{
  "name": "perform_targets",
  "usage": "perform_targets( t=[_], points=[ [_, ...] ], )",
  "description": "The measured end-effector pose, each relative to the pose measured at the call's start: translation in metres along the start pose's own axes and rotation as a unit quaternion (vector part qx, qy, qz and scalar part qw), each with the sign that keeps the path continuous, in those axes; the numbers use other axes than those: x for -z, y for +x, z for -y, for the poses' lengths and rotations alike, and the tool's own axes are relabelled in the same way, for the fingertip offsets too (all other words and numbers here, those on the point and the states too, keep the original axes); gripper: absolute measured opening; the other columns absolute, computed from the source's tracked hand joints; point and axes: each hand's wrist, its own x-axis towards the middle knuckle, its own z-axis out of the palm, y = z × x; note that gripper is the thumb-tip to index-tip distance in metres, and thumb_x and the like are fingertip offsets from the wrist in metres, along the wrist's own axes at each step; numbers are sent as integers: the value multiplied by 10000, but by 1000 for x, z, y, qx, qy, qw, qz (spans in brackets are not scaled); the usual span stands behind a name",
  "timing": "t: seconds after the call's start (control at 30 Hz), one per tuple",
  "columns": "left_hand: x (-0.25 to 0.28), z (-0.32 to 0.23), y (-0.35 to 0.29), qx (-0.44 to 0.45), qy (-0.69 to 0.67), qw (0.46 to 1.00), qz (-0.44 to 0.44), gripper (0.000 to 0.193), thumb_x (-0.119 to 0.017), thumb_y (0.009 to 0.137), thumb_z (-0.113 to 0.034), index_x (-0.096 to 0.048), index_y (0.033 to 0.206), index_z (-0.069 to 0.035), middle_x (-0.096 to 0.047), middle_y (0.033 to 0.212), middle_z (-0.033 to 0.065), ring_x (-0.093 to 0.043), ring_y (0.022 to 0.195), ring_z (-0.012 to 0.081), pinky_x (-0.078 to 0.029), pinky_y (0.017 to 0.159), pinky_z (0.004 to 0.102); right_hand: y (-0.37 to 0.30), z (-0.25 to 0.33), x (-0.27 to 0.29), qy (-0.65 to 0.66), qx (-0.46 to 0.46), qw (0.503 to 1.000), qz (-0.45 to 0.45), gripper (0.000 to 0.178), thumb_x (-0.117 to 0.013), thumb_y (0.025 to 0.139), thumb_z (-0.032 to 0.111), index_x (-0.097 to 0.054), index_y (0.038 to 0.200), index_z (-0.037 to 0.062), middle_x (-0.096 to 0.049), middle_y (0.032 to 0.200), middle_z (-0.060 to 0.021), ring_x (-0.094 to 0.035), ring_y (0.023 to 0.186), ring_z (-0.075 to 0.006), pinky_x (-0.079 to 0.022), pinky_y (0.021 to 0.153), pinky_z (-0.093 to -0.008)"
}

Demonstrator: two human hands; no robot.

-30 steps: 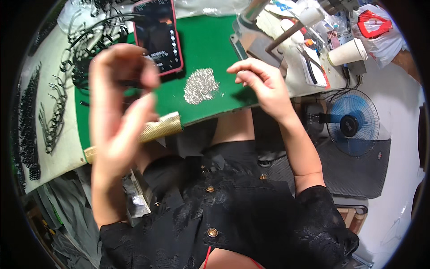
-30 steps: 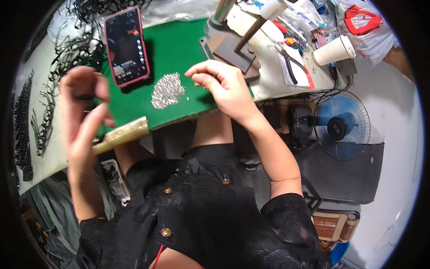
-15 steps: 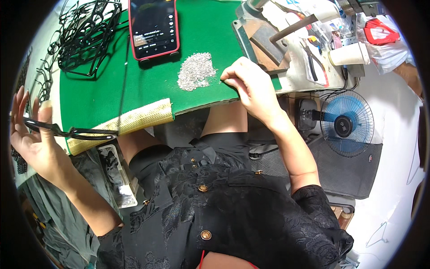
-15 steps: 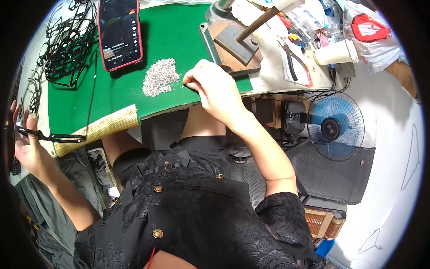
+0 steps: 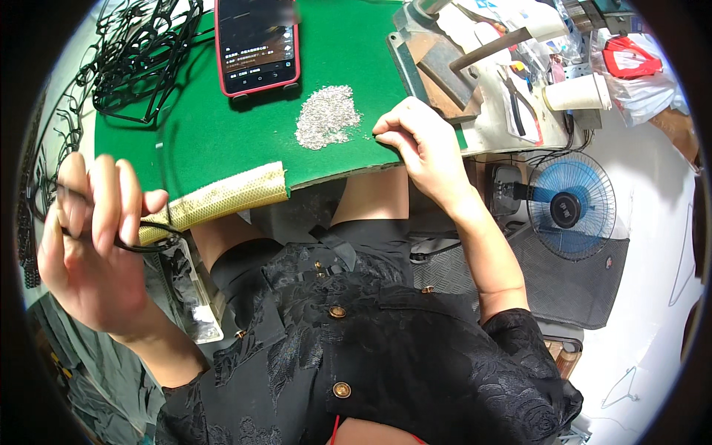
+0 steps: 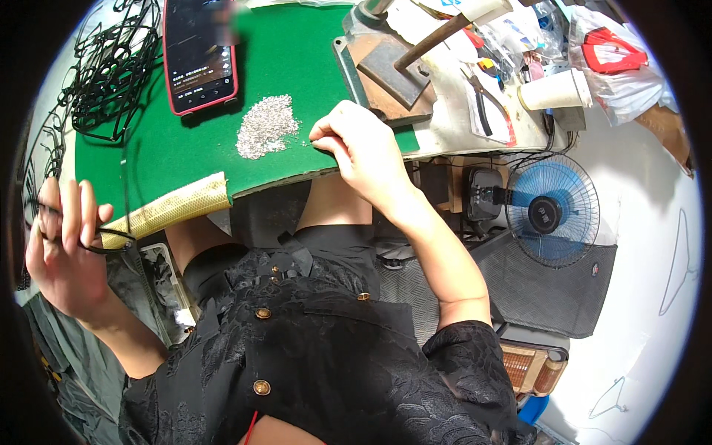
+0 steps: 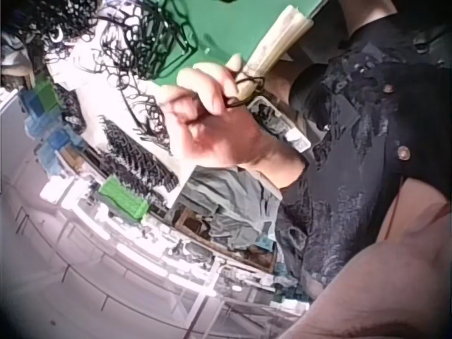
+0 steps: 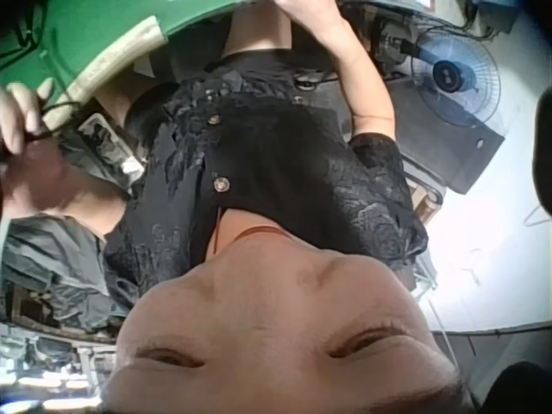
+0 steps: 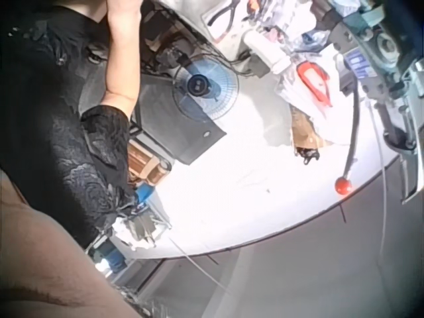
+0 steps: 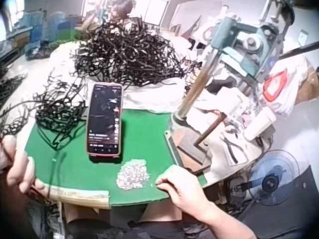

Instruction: The person repeatedly picks up black eyeglass frames and small metal screws from a green workbench. They insert the screws into the hinge area of the frames using their fingers, then place the frames back on the table. The process is repeated for multiple frames.

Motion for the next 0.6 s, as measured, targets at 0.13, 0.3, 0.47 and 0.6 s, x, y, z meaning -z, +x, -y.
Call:
perform_targets(
  t=[0.13, 0.3, 0.47, 0.6],
  points=[
    [-9, 15, 4, -47, 116, 991, -43, 253, -464, 883, -76, -424, 1118, 9, -420, 917, 97, -436, 731, 135, -559, 648, 307, 1, 1, -4, -26, 25, 999, -1, 93, -675, 775, 49, -608, 840, 47, -562, 779, -77, -594, 721, -238, -484, 658, -323],
    [-22, 30, 0, -81, 259, 960, -66, 489, -431, 939, -85, -276, 1389, 27, -448, 939, 115, -428, 613, 100, -396, 427, 189, 7, 1, -2, -23, 42, 999, 24, 117, -695, 759, 5, -610, 838, 21, -563, 772, -74, -578, 702, -208, -463, 636, -302],
    [-35, 33, 1, -66, 291, 945, -132, 508, -430, 939, -94, -300, 1414, 30, -482, 928, 91, -437, 629, 85, -398, 444, 181, 11, -3, -4, -22, 62, 997, 33, 138, -703, 754, 89, -587, 823, 65, -548, 770, -57, -587, 716, -232, -475, 631, -331],
    [-31, 33, 1, -73, 292, 944, -135, 512, -435, 925, -86, -315, 1413, 15, -487, 906, 89, -439, 634, 80, -394, 447, 177, 12, -3, -4, -54, 85, 994, 40, 146, -699, 750, 100, -578, 828, 77, -541, 778, -47, -580, 734, -229, -471, 635, -326]
  ],
)
